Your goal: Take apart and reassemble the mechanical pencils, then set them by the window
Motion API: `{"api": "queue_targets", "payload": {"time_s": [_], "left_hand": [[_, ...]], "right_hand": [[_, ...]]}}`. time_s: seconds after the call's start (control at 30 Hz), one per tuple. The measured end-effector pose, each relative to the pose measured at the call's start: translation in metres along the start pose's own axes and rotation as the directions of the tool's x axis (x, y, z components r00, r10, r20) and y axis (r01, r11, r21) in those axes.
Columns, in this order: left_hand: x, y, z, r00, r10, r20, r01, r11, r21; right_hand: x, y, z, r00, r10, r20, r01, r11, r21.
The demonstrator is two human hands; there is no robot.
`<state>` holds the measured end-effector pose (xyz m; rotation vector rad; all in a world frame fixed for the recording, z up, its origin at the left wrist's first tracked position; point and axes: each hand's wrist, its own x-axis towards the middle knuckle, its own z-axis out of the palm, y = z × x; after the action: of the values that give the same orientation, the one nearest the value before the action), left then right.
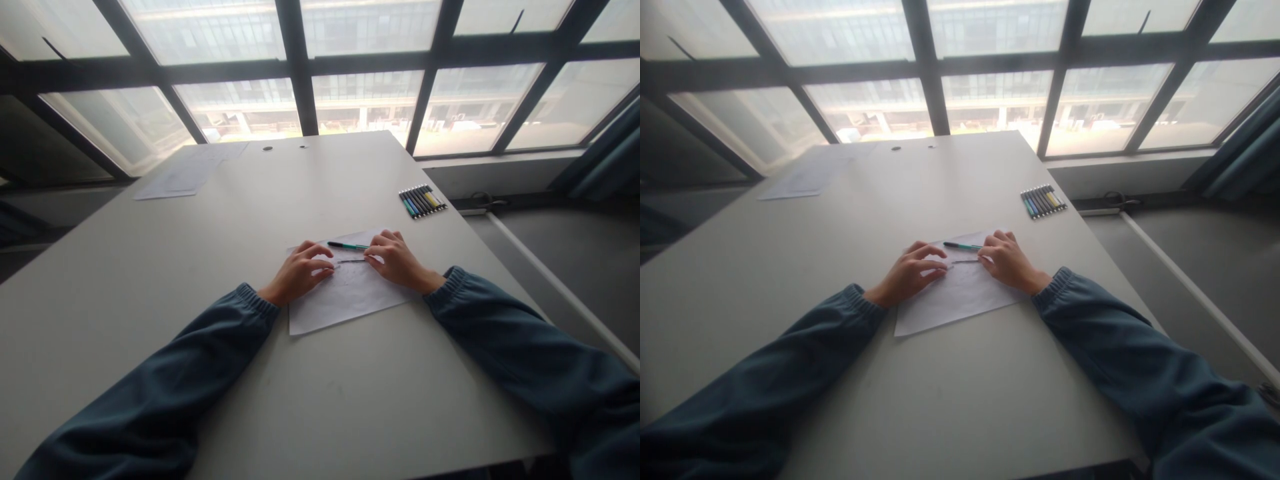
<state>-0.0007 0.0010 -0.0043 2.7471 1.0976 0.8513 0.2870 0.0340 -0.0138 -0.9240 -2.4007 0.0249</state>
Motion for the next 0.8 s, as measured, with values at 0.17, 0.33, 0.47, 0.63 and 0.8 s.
{"api": "queue_targets", "payload": {"time_s": [0.17, 0.33, 0.47, 0.63, 0.8], "left_hand": [[-0.0001, -0.0012, 0.0012, 1.0, 0.004, -0.002, -0.004, 1.0, -0.008], [0.0006, -0.0012, 0.0019, 1.0, 0.011, -0.007, -0.011, 1.0, 0.001], [0.0013, -0.0007, 0.0013, 1.0, 0.013, 0.002, -0.013, 1.0, 0.01], [0.0014, -0.0006, -0.0003, 0.995, -0.046, -0.086, 0.054, 0.994, 0.092], [0.0012, -0.0012, -0.001, 0.951, -0.122, -0.283, 0.153, 0.984, 0.092]], "right_hand": [[0.0017, -0.0024, -0.0016, 0.999, -0.009, 0.035, 0.01, 1.0, -0.021], [0.0013, -0.0016, -0.0006, 0.998, -0.036, 0.056, 0.038, 0.999, -0.031], [0.0014, -0.0009, 0.0001, 0.996, -0.048, 0.071, 0.05, 0.998, -0.035], [0.0023, -0.0025, -0.0016, 1.0, -0.025, 0.004, 0.025, 0.998, -0.05], [0.0023, -0.0015, -0.0006, 0.997, 0.017, -0.081, -0.019, 1.0, -0.023]]}}
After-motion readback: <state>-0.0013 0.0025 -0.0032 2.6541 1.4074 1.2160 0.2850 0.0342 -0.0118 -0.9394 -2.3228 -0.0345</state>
